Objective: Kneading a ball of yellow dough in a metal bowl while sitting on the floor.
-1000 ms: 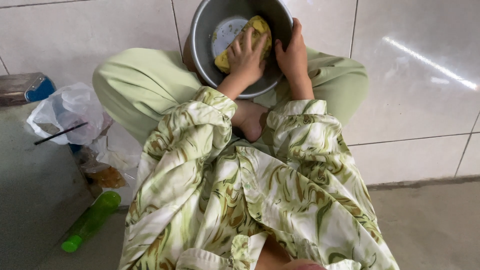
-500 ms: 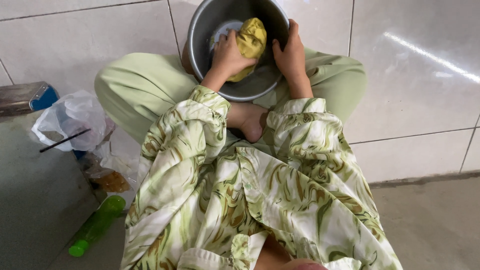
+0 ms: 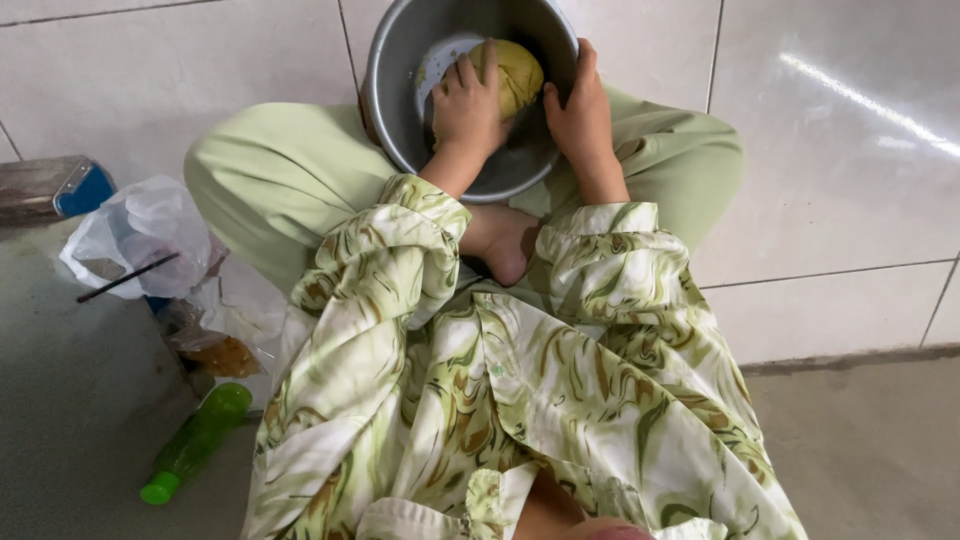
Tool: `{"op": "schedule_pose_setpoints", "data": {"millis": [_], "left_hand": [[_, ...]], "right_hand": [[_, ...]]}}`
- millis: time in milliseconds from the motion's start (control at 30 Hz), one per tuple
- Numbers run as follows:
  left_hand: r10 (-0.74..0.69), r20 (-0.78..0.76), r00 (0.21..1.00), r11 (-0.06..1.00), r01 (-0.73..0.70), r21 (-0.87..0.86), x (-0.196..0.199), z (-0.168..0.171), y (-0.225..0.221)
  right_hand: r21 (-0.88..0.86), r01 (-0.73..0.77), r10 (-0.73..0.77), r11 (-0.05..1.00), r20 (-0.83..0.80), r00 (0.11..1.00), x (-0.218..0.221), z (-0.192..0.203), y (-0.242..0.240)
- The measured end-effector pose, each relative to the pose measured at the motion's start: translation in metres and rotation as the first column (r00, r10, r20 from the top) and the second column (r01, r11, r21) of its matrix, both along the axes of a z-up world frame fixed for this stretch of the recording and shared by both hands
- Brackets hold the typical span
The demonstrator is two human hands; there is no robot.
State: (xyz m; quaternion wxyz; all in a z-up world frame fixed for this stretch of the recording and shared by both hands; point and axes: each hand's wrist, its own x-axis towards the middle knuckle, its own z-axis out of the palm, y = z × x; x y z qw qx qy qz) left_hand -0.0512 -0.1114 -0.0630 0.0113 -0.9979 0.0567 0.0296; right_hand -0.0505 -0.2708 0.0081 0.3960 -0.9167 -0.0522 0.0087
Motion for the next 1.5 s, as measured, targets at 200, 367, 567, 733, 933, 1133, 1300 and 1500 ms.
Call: {"op": "schedule_pose_setpoints", "data": {"millis": [200,367,567,733,933,1133,1300,1500], "left_hand": [[-0.082,0.008,0.997,0.970,0.082,-0.231,0.026,0.018,0.018],[-0.058,-0.067,0.996,0.946,0.033,-0.323,0.034,0.036,0.032],[-0.184,-0.206,0.961,0.824,0.036,-0.566,0.013,0.073,0.055],[-0.278,-0.210,0.937,0.913,0.190,-0.361,0.001,0.064,0.069],[-0.340,0.011,0.940,0.892,0.326,-0.314,0.018,0.089,0.089],[-0.252,0.436,0.864,0.831,0.424,-0.360,0.053,0.113,0.111],[-0.001,0.152,0.988,0.781,0.096,-0.617,0.061,0.061,0.122],[0.027,0.152,0.988,0.760,0.079,-0.646,0.056,0.060,0.125]], "right_hand": [[0.017,-0.005,0.004,1.000,0.039,0.999,0.003,-0.006,0.000],[0.017,-0.024,0.023,1.000,0.036,0.999,0.000,-0.001,-0.002],[0.034,-0.016,0.013,0.999,0.077,0.997,0.001,0.003,0.000],[-0.080,0.003,0.021,0.997,0.287,0.958,0.002,0.047,0.016],[-0.422,-0.378,0.473,0.824,0.147,0.869,0.003,0.047,0.028],[-0.667,-0.449,0.535,0.594,-0.089,0.840,0.033,-0.011,0.047],[-0.845,-0.302,0.603,0.442,0.030,0.797,0.040,-0.019,0.054],[-0.724,-0.216,0.302,0.655,-0.012,0.953,0.027,-0.030,0.070]]}}
